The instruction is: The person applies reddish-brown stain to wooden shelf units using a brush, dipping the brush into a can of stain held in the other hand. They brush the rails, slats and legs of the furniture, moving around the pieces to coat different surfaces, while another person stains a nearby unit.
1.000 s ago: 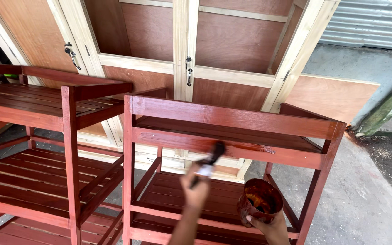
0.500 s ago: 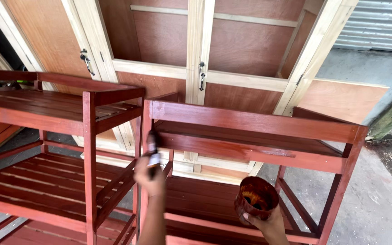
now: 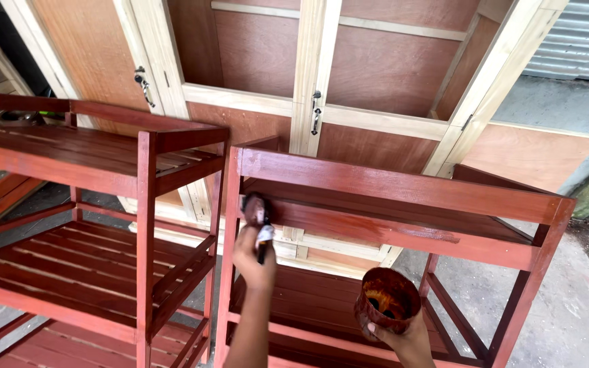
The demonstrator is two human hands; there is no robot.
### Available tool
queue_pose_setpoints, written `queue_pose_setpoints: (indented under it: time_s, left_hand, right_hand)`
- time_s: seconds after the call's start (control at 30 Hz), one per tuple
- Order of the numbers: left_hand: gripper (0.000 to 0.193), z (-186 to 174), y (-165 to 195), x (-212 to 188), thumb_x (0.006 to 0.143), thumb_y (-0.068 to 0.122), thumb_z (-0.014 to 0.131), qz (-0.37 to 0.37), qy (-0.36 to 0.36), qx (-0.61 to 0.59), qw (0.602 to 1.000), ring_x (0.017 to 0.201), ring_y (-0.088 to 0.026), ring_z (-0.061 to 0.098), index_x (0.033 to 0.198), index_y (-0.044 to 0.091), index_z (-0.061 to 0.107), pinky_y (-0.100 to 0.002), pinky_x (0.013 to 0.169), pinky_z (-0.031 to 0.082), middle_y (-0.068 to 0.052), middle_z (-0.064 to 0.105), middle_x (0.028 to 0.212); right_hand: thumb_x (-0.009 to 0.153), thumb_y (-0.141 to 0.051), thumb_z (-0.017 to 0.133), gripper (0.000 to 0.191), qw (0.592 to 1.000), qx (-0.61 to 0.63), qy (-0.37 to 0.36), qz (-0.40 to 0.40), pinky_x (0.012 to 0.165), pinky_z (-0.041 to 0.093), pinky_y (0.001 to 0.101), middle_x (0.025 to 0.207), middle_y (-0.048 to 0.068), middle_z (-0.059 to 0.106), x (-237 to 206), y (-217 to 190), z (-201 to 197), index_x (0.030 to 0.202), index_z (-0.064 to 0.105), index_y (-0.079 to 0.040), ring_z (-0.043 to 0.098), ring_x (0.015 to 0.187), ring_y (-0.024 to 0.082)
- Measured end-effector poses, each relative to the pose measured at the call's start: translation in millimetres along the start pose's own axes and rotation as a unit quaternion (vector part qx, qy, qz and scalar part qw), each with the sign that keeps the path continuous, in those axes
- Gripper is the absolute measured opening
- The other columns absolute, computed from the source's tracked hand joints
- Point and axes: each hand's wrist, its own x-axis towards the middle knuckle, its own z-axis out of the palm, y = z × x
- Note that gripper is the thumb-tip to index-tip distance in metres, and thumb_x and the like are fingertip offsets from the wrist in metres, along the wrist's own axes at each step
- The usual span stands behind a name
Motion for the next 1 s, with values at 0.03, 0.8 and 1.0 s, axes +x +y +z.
queue_pose_setpoints:
  time_s: [0.03, 0.8, 1.0]
  left_hand:
    - [0.019, 9, 7, -3, 0.079, -0.006, 0.071, 0.009, -0.007, -0.003, 1.000, 0.074, -0.026, 0.067, 0.095, 0.004, 0.073, -0.036, 0.058, 0.052, -0.012, 0.070, 0.091]
    - [0.034, 200, 187, -214, 0.070, 0.002, 0.068, 0.129, -0.133, -0.148, 0.971, 0.096, -0.039, 0.072, 0.104, 0.003, 0.073, -0.043, 0.084, 0.060, -0.019, 0.072, 0.110]
    - [0.027, 242, 244, -256, 0.072, 0.003, 0.068, 0.092, -0.177, -0.191, 0.961, 0.091, -0.041, 0.070, 0.099, 0.004, 0.072, -0.045, 0.079, 0.058, -0.018, 0.072, 0.108]
  right_hand:
    - [0.058, -0.009, 0.093, 0.101, 1.000, 0.001, 0.000, 0.001, 0.103, 0.052, 0.0423, 0.133, 0.013, 0.060, 1, 2, -3, 0.143, 0.039, -0.007, 0.059, 0.126, 0.025]
    - [0.055, -0.004, 0.095, 0.093, 0.991, -0.013, 0.117, 0.071, 0.094, 0.058, 0.0393, 0.123, 0.012, 0.070, -33, 28, -202, 0.136, 0.048, -0.003, 0.067, 0.114, 0.021]
    - [0.056, -0.004, 0.095, 0.093, 0.986, -0.015, 0.144, 0.080, 0.091, 0.058, 0.0391, 0.122, 0.012, 0.070, -53, 48, -274, 0.136, 0.049, -0.003, 0.068, 0.112, 0.022]
